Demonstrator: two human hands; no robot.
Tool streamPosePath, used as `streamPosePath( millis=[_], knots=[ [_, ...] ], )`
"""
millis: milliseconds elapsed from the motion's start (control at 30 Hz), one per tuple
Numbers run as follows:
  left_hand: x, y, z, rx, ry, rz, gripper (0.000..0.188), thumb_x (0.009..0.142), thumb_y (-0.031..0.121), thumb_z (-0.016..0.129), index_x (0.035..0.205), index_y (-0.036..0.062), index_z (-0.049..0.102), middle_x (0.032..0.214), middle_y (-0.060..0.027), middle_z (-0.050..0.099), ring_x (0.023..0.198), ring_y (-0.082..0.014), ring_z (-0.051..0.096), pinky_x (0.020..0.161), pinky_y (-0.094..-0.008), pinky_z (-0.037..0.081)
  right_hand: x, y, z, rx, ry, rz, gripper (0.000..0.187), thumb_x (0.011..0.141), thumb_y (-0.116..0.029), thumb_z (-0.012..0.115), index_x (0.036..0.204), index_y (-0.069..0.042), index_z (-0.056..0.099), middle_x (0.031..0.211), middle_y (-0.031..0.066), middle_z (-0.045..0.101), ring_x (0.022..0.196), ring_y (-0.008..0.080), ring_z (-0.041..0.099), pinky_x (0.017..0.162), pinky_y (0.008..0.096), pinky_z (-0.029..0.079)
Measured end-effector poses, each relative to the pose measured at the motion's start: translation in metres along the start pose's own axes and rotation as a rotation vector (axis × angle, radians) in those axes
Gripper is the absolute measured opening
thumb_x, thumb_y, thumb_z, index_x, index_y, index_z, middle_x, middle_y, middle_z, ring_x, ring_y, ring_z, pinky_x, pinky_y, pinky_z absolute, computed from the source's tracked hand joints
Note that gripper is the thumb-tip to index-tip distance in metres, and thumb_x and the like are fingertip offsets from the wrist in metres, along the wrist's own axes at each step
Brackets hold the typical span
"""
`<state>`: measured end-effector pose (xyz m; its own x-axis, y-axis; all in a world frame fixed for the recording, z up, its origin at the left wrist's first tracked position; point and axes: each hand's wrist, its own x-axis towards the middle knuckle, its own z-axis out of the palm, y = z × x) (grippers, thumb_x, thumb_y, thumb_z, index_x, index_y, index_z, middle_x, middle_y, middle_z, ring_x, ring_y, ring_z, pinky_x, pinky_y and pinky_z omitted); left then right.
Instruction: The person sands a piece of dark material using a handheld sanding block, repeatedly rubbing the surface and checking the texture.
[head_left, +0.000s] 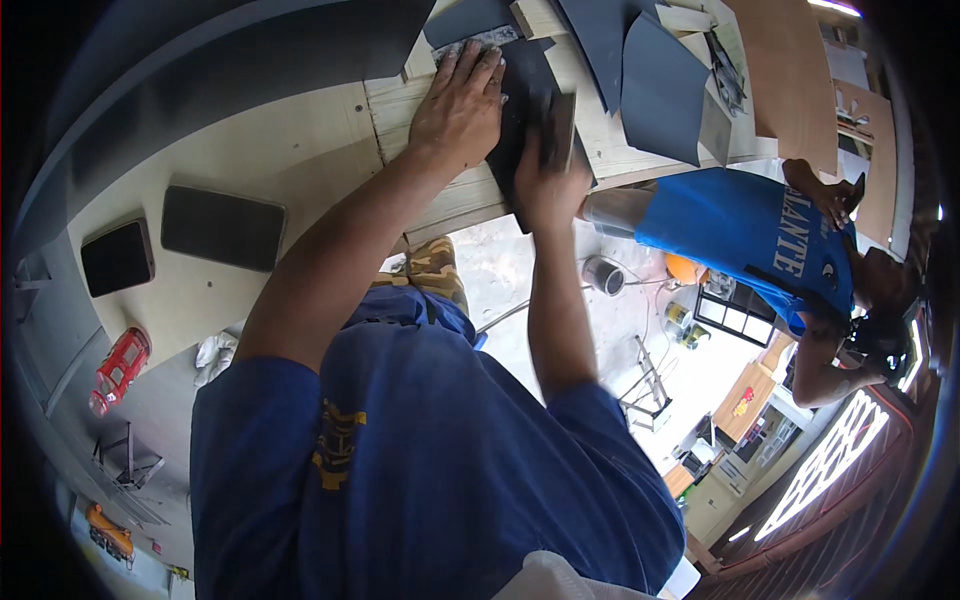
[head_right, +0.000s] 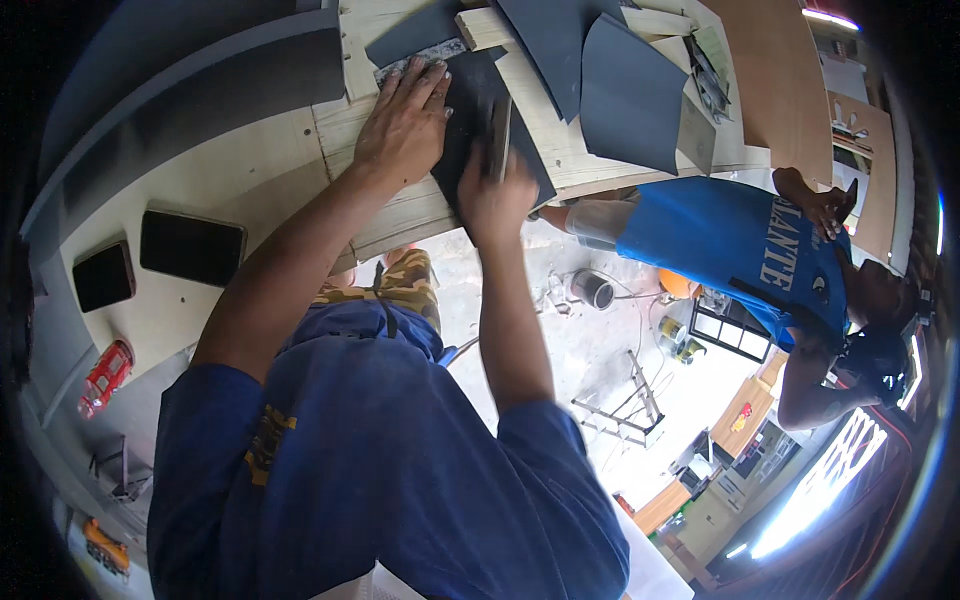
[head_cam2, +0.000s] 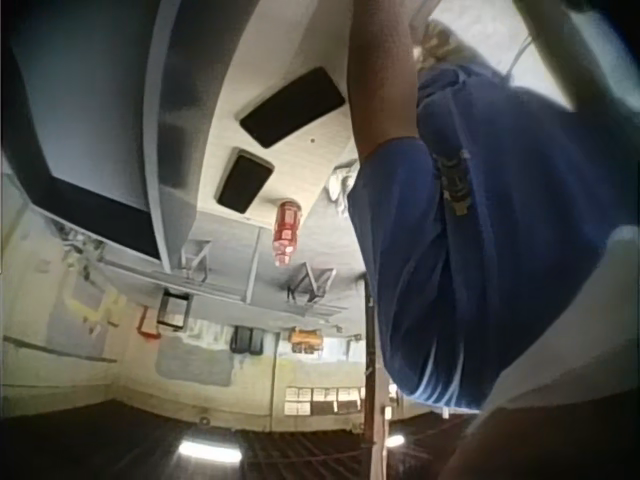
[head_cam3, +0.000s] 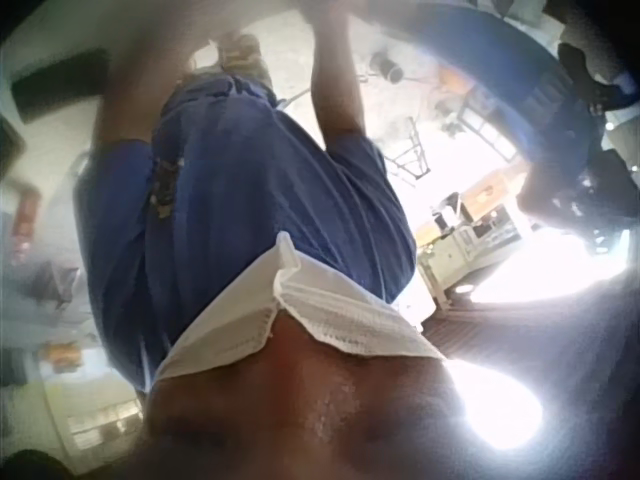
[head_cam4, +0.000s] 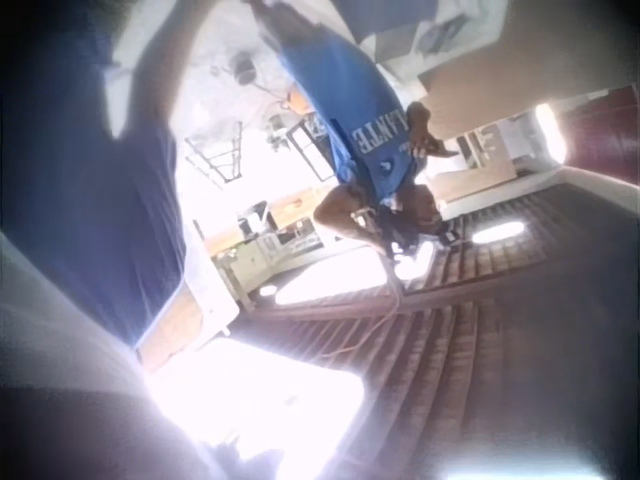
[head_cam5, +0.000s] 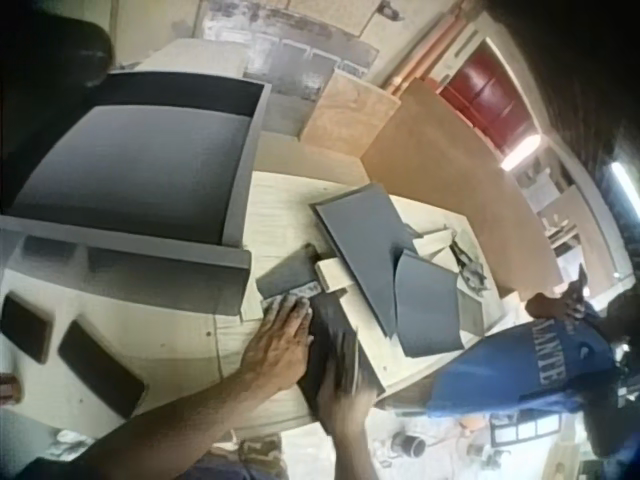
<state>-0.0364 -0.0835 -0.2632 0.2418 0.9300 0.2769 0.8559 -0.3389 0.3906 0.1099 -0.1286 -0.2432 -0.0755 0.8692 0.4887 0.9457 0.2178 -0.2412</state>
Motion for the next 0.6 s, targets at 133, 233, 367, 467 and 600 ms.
streamPosePath(
  millis=[133,233,367,467,600],
  knots=[
    [-0.003,0.000,0.006,-0.005,0.023,0.006,0.046,0.096,0.023,0.045,0.133,-0.0035,0.048,0.145,-0.0144,0.040,0.138,-0.0311,0.033,0.115,-0.0444,0.023,0.046,0.013,0.023,0.091,-0.053,0.027,0.018,0.083,-0.021,0.067,0.083,-0.003,0.064,0.063,0.0182,0.061,0.055,0.0364,0.062,0.048,0.0434,0.049],
    [-0.003,-0.008,-0.001,0.004,0.051,-0.028,0.045,0.096,0.023,0.045,0.133,-0.0037,0.049,0.144,-0.0144,0.041,0.137,-0.0310,0.033,0.115,-0.0444,0.023,-0.005,-0.002,-0.009,-0.020,-0.201,0.082,0.017,0.083,-0.020,0.066,0.084,-0.003,0.064,0.067,0.0185,0.063,0.060,0.0367,0.064,0.051,0.0425,0.051],
    [0.003,-0.007,-0.006,0.004,0.007,0.006,0.045,0.096,0.023,0.046,0.133,-0.0036,0.049,0.143,-0.0144,0.042,0.137,-0.0307,0.033,0.115,-0.0447,0.023,-0.019,-0.011,-0.023,0.295,0.126,0.045,0.017,0.083,-0.021,0.067,0.080,-0.004,0.064,0.070,0.0183,0.065,0.059,0.0368,0.065,0.052,0.0412,0.051],
    [0.000,0.002,-0.001,-0.007,0.020,0.002,0.046,0.097,0.024,0.044,0.135,-0.0019,0.047,0.144,-0.0133,0.042,0.139,-0.0299,0.031,0.116,-0.0446,0.022,0.029,0.013,0.011,-0.063,-0.094,0.098,0.017,0.083,-0.021,0.067,0.078,-0.004,0.065,0.070,0.0179,0.065,0.057,0.0366,0.064,0.051,0.0408,0.051],
    [-0.002,-0.002,0.008,0.008,0.010,-0.017,0.046,0.098,0.024,0.043,0.135,-0.0015,0.047,0.145,-0.0130,0.041,0.139,-0.0303,0.031,0.116,-0.0451,0.022,0.021,0.016,0.005,0.105,-0.105,0.138,0.017,0.083,-0.021,0.067,0.080,-0.005,0.066,0.069,0.0179,0.065,0.057,0.0358,0.065,0.050,0.0406,0.050]
  ],
)
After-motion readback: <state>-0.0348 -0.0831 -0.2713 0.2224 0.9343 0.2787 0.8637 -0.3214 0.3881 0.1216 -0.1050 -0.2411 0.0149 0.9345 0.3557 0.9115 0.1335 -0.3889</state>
